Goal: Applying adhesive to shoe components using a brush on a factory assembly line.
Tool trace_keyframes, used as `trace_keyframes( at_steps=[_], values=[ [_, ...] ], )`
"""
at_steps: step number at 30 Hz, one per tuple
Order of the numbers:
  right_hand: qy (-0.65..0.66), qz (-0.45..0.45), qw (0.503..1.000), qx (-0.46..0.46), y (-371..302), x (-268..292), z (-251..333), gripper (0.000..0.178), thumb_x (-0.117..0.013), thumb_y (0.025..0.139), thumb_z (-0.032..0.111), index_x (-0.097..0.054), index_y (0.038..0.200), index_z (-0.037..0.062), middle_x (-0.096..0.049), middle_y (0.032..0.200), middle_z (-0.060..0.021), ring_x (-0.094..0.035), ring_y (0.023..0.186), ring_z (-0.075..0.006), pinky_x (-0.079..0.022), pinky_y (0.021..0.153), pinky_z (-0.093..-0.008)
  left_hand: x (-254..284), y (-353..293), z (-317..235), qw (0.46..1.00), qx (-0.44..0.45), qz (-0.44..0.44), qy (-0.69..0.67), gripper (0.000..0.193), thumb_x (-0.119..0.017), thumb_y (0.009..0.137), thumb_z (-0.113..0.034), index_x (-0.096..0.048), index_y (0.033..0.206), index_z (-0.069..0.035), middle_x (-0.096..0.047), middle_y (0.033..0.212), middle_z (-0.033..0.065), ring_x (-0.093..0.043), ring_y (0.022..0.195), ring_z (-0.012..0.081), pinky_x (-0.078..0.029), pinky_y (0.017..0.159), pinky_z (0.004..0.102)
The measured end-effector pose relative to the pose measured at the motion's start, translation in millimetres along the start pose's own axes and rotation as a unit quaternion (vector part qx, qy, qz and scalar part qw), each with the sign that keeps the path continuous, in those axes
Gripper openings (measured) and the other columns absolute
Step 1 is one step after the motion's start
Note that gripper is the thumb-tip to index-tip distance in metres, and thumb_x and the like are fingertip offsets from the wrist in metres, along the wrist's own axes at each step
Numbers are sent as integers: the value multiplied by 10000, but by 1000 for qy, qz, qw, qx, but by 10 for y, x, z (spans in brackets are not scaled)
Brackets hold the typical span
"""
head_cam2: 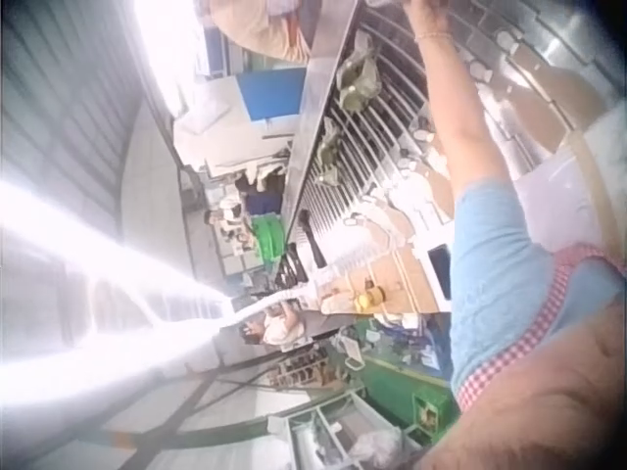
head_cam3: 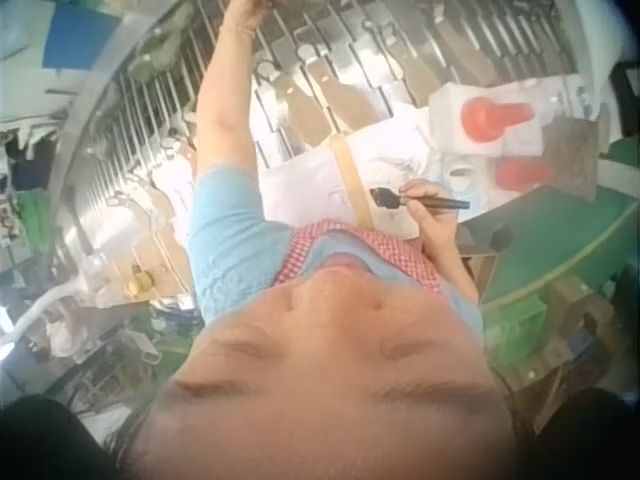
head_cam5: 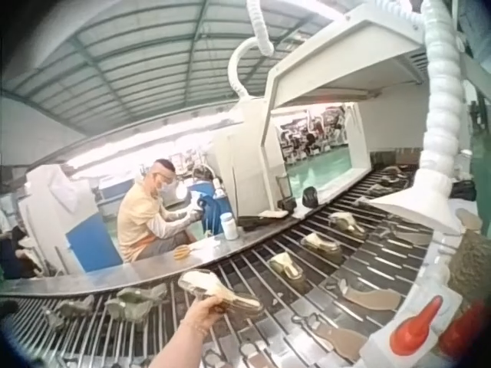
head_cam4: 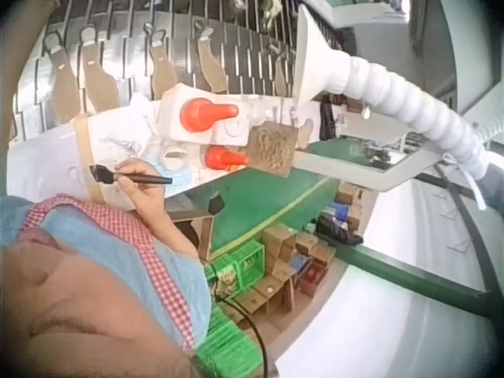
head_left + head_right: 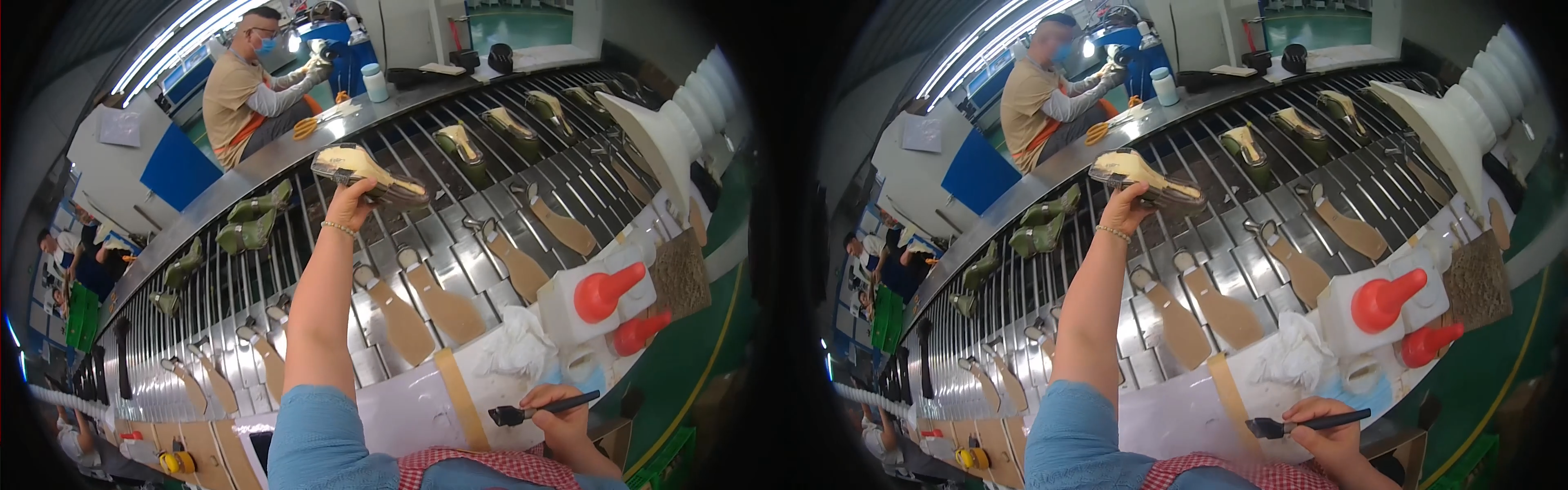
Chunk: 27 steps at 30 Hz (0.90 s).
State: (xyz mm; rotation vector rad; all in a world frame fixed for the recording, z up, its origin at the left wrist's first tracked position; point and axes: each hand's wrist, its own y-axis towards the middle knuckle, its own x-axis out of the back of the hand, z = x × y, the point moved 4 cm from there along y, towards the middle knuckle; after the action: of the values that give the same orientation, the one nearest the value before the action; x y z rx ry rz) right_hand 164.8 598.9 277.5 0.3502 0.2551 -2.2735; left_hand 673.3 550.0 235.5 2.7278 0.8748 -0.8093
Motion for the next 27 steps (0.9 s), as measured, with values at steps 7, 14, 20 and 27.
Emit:
trace_keyframes(
  at_steps=[7,14,20,27],
  values=[
    [1,-49,997,-65,257,-126,-58,223,-717,741,103,-580,881,-3,-618,896,-175,-588,887,-241,-439,840,-342,582,709,306,996,-78,13,30,642,-651,771,-24,-381,1352,-58,-540,1247,86,-503,1169,272,-408,940,453],
    [-42,-11,998,50,108,-5,-232,235,-661,782,117,-525,950,26,-591,914,-138,-553,879,-219,-422,799,-317,61,-286,59,951,-14,-128,283,646,-708,778,-157,-420,1326,29,-539,1263,173,-555,1119,243,-469,897,330],
    [-35,8,997,73,-203,-290,-29,165,-634,831,78,-599,976,7,-613,991,-136,-566,985,-239,-409,956,-399,-89,-2110,-264,804,-101,-3,586,653,-712,766,-209,-431,1325,-23,-530,1251,152,-576,1040,251,-465,914,361],
    [-17,41,996,80,-544,-245,-163,156,-543,845,59,-520,998,47,-550,991,-79,-508,944,-149,-390,818,-260,267,-3803,553,835,-25,-15,550,511,-669,820,-221,-490,1252,-14,-571,1138,167,-553,1060,285,-449,914,386]
  ],
)
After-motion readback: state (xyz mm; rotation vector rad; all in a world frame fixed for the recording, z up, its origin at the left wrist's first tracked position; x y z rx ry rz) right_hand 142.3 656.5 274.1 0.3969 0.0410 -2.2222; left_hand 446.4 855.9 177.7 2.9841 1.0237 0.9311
